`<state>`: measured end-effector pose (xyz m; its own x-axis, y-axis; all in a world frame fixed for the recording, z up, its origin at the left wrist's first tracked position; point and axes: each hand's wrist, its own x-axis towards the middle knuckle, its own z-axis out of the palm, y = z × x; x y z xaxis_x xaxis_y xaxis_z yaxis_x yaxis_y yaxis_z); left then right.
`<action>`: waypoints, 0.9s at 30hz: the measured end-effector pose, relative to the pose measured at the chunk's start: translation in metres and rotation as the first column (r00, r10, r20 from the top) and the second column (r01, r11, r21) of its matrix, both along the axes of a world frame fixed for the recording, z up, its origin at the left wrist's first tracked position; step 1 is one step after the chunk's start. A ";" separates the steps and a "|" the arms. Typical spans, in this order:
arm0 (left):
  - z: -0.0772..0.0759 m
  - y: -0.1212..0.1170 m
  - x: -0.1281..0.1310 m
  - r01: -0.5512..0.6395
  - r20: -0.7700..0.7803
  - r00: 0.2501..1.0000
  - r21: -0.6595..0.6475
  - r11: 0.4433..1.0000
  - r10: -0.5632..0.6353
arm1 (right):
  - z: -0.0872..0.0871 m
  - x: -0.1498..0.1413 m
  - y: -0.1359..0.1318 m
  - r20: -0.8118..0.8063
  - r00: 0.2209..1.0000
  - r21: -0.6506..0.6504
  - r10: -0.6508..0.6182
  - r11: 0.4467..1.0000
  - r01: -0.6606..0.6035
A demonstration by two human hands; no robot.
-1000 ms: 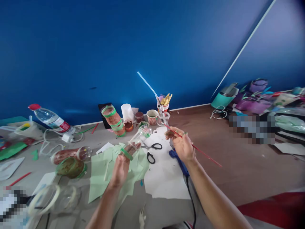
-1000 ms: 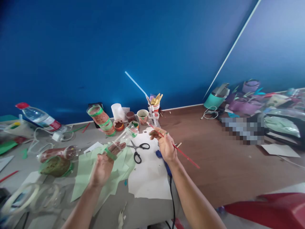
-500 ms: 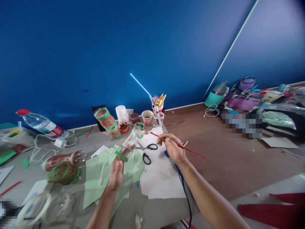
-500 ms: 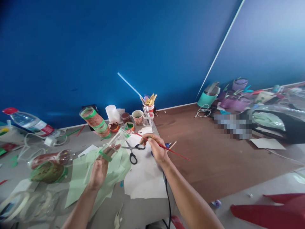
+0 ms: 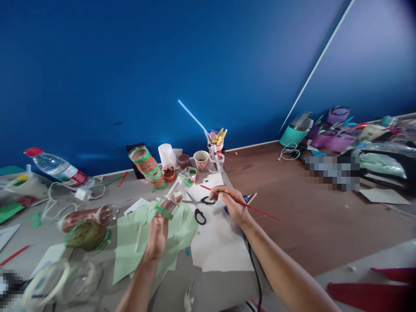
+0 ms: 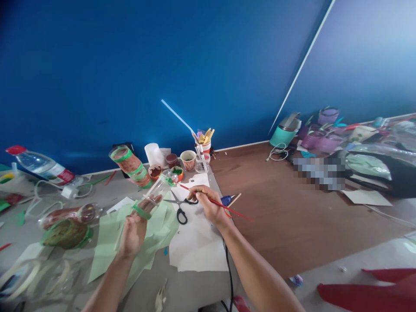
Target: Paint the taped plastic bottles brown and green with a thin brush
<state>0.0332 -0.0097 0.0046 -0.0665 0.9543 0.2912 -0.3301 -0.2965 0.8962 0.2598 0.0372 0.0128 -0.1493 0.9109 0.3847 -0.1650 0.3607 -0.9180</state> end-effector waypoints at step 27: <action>-0.004 0.001 0.001 -0.068 0.048 0.996 -0.035 0.997 0.069 | -0.001 -0.006 -0.005 -0.012 1.000 0.045 0.002 0.999 -0.002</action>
<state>0.0344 -0.0084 0.0004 -0.1455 0.9563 0.2537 -0.3538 -0.2898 0.8893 0.2540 0.0324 0.0120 -0.1465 0.8922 0.4271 -0.1766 0.4013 -0.8988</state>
